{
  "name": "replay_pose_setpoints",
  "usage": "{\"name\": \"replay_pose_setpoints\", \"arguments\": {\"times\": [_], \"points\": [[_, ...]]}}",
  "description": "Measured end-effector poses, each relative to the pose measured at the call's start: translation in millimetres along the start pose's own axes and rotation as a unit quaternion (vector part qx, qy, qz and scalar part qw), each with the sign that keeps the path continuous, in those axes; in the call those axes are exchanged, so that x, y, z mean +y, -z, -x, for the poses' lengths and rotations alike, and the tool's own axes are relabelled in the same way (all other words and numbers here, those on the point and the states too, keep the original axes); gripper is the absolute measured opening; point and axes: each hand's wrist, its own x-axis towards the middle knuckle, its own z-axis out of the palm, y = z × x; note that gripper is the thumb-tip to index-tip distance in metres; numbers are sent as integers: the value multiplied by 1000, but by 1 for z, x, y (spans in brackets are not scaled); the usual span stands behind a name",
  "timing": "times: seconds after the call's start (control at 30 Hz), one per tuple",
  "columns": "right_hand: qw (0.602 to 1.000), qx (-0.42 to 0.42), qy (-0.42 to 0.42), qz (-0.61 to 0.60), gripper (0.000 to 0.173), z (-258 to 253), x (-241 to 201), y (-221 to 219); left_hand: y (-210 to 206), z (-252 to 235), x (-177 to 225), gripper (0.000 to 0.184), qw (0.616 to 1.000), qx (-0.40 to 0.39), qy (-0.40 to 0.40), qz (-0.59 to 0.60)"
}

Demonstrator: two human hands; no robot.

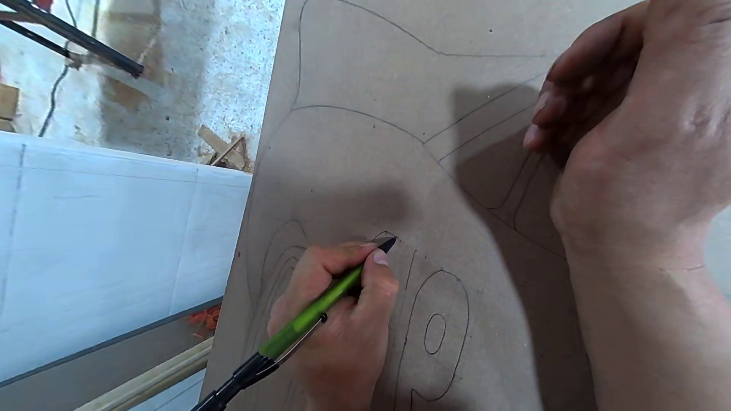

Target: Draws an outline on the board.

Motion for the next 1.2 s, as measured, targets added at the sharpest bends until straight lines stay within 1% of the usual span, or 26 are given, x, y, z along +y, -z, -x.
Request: {"name": "replay_pose_setpoints", "arguments": {"times": [0.6,0.9,0.97,1.0,1.07,1.1,1.13,1.2], "points": [[1000,7,1,-2,41,-1,1,-1,2,2,0,6,998,-35,-45,-24],[1000,3,0,2,41,0,2,-1,3,3,-1,5,997,-54,-50,-12],[1000,3,-2,1,42,-1,3,0,6,1,-3,4,998,-56,-20,35],[1000,2,-4,0,42,-1,3,0,11,-1,-5,4,994,-55,11,90],[1000,-1,-10,-3,42,-2,4,0,23,-10,-3,3,973,-31,94,209],[1000,1,-16,-4,42,-3,4,0,30,-13,1,4,965,-14,128,229],[1000,2,-18,-5,42,-3,4,-1,37,-15,2,7,964,-8,142,223],[1000,2,-17,-12,43,-3,6,-1,54,-13,1,7,974,-29,138,177]]}}
